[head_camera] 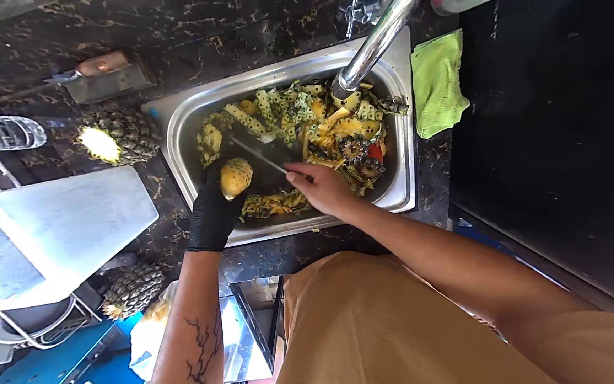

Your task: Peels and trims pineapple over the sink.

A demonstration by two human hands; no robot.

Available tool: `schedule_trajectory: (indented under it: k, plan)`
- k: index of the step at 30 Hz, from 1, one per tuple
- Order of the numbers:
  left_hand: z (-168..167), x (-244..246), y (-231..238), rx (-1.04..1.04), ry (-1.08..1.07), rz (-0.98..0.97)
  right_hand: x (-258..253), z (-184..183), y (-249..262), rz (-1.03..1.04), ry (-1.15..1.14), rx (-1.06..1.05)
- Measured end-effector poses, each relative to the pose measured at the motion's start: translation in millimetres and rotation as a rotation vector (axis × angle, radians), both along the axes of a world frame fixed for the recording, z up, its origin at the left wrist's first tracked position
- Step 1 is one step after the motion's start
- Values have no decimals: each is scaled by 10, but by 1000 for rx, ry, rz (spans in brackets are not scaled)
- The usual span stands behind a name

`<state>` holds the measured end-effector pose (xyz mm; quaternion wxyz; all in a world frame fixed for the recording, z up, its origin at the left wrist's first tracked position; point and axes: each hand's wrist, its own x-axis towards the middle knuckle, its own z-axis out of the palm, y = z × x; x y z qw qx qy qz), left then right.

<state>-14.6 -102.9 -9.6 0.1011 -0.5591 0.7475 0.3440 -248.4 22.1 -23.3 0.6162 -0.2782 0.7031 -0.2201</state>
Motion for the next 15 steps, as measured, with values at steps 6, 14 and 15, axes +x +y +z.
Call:
schedule_trajectory:
  k: [6, 14, 15]
  plan:
    - [233, -110, 48, 1, -160, 169, 321, 168, -133, 186, -56, -92]
    - [219, -107, 1, 34, -164, 190, 390, -7, -323, 175, -71, -125]
    - [217, -96, 1, 31, -162, 183, 392, 20, -311, 167, -61, -126]
